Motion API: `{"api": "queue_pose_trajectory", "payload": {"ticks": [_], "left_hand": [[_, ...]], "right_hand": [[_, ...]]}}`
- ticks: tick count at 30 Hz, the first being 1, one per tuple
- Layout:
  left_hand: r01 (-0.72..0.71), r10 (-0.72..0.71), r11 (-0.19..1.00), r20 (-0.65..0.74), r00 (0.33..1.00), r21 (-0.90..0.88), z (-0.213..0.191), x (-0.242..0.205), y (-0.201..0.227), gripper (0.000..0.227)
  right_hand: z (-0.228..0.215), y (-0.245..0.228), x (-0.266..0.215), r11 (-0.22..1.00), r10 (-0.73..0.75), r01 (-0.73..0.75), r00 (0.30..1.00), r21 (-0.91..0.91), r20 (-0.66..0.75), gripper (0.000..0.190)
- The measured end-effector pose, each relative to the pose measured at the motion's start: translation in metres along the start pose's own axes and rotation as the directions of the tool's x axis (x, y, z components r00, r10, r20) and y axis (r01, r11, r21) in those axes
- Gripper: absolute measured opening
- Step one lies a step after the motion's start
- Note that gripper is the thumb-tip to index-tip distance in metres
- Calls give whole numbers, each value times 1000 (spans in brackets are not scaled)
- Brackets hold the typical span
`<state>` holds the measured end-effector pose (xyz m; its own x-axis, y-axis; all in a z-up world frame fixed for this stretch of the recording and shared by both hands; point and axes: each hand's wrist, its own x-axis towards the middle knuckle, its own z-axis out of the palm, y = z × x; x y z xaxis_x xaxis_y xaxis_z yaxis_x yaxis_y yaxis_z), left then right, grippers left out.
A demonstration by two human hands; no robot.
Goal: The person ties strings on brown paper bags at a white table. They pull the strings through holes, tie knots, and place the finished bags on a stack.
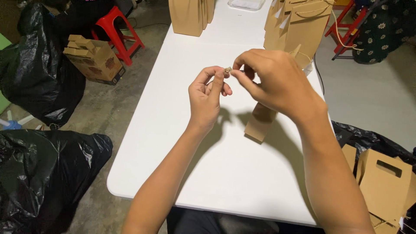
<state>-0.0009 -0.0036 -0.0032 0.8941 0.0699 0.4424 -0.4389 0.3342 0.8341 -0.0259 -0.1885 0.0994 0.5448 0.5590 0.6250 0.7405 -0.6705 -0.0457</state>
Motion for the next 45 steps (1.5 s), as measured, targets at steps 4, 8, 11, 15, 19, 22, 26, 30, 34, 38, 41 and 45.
{"api": "queue_pose_trajectory", "payload": {"ticks": [4, 8, 11, 15, 19, 22, 26, 30, 34, 38, 41, 45], "left_hand": [[9, -9, 1000, 11, 1000, 25, -3, 0, 6, 30], [-4, 3, 1000, 14, 1000, 16, -2, 0, 7, 28], [-6, 6, 1000, 9, 1000, 24, -2, -1, 4, 29], [-13, 13, 999, 7, 1000, 30, -4, 1, 1, 28], [-25, 25, 1000, 24, 999, 16, -4, 1, -4, 28], [-27, 25, 999, 50, 998, 23, -3, -3, -8, 26], [-188, 188, 982, 163, 968, -17, 2, -9, -20, 49], [-271, 260, 962, 214, 942, 25, 6, -13, -36, 75], [-317, 291, 939, 181, 939, 134, 5, -14, -45, 62], [-366, 342, 886, 133, 930, 286, 3, -18, -50, 44], [-379, 361, 863, 118, 925, 334, 3, -20, -37, 38], [-407, 376, 860, 156, 913, 309, 3, -21, -28, 37]], "right_hand": [[-12, -7, 1, 1000, 6, -6, 999, 6, 31, 11], [-17, -9, 2, 998, 46, -49, 995, 28, 90, 27], [-19, -13, 2, 998, 53, -56, 990, 25, 128, 39], [-21, -15, 2, 997, 71, -72, 981, -1, 181, 50], [-26, -15, 2, 994, 90, -100, 977, 42, 196, 49], [-28, -11, -1, 973, 229, -225, 956, -47, 182, 28], [-26, -7, 1, 997, 15, -18, 999, 80, 30, 12], [-5, -24, 6, 948, -139, 150, 988, 280, -61, 6], [-14, -40, 9, 941, -160, 152, 987, 301, 1, 21], [-45, -21, -2, 991, -86, 77, 993, 113, 78, 92], [-50, -6, -10, 992, 125, -128, 962, -3, 241, 109], [-44, -10, -5, 962, 211, -261, 899, 81, 384, 27]]}}
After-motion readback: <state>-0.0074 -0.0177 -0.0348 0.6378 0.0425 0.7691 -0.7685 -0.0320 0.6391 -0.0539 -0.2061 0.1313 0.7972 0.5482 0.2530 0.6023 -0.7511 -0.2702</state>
